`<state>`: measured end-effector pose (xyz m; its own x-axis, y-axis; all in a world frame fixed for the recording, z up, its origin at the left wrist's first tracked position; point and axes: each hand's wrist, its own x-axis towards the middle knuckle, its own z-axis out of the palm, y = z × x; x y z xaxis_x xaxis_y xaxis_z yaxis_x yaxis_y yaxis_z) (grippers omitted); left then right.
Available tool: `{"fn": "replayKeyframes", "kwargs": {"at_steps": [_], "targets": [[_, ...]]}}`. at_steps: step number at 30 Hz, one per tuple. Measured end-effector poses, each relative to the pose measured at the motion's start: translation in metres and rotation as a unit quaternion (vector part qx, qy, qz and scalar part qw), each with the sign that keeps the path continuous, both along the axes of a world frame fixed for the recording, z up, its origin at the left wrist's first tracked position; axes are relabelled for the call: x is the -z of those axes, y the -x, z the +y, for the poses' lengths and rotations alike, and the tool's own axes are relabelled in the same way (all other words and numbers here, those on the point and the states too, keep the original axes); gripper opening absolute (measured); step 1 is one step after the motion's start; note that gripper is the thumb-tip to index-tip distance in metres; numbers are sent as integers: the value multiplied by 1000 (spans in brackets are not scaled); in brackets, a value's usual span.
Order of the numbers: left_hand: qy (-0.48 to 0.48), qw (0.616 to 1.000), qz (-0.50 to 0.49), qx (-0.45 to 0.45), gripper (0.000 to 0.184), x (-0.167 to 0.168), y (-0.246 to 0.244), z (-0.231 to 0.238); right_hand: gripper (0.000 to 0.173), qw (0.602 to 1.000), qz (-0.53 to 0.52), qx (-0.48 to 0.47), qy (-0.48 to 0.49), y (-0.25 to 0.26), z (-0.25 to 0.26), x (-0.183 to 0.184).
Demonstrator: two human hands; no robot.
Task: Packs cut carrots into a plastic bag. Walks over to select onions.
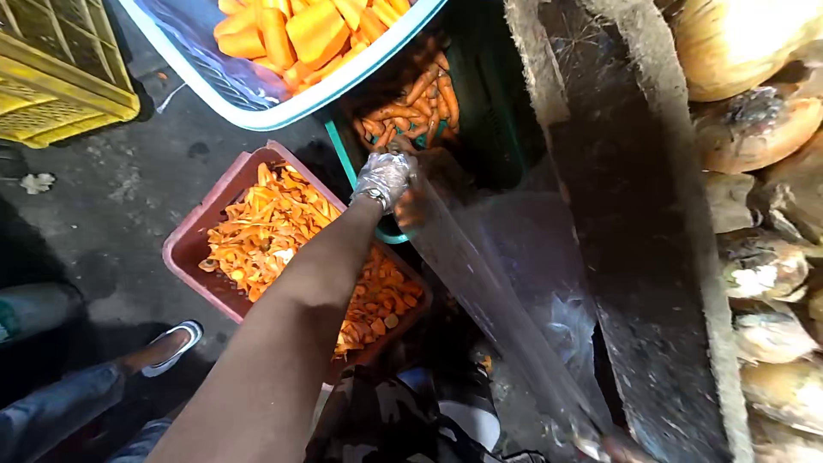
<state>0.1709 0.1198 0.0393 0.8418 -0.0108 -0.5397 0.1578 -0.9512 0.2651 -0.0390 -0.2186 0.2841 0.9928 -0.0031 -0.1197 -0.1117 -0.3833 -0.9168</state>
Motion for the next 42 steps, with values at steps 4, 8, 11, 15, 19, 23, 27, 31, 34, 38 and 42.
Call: {"fn": "replayKeyframes", "kwargs": {"at_steps": [4,8,11,15,19,23,27,31,34,38,42], "targets": [[16,1000,-24,1,26,-37,8,6,21,999,33,-9,27,-33,19,9],[42,997,-51,27,26,-87,19,-1,31,977,88,-81,174,-85,61,35],[61,994,-83,38,29,-129,19,-2,35,972,149,-70,166,-125,86,61],[143,957,-236,93,24,-179,0,-11,78,969,140,-141,144,-176,122,64],[197,964,-121,131,15,-216,-29,-25,54,986,132,-103,16,-200,159,69],[284,950,-124,34,29,-192,-15,7,33,984,102,-144,28,-209,150,88],[317,934,-99,-135,31,-134,24,32,40,968,163,-164,101,-215,145,97],[424,817,9,-392,51,-94,48,18,31,974,79,-183,-107,-219,137,95],[551,700,17,-454,42,-100,47,6,29,955,86,-193,-209,-221,141,91],[533,725,-42,-434,36,-116,42,-4,31,923,134,-166,-322,-219,144,89],[460,698,2,-548,55,-126,31,-9,27,987,93,-129,-21,-205,144,59]]}}
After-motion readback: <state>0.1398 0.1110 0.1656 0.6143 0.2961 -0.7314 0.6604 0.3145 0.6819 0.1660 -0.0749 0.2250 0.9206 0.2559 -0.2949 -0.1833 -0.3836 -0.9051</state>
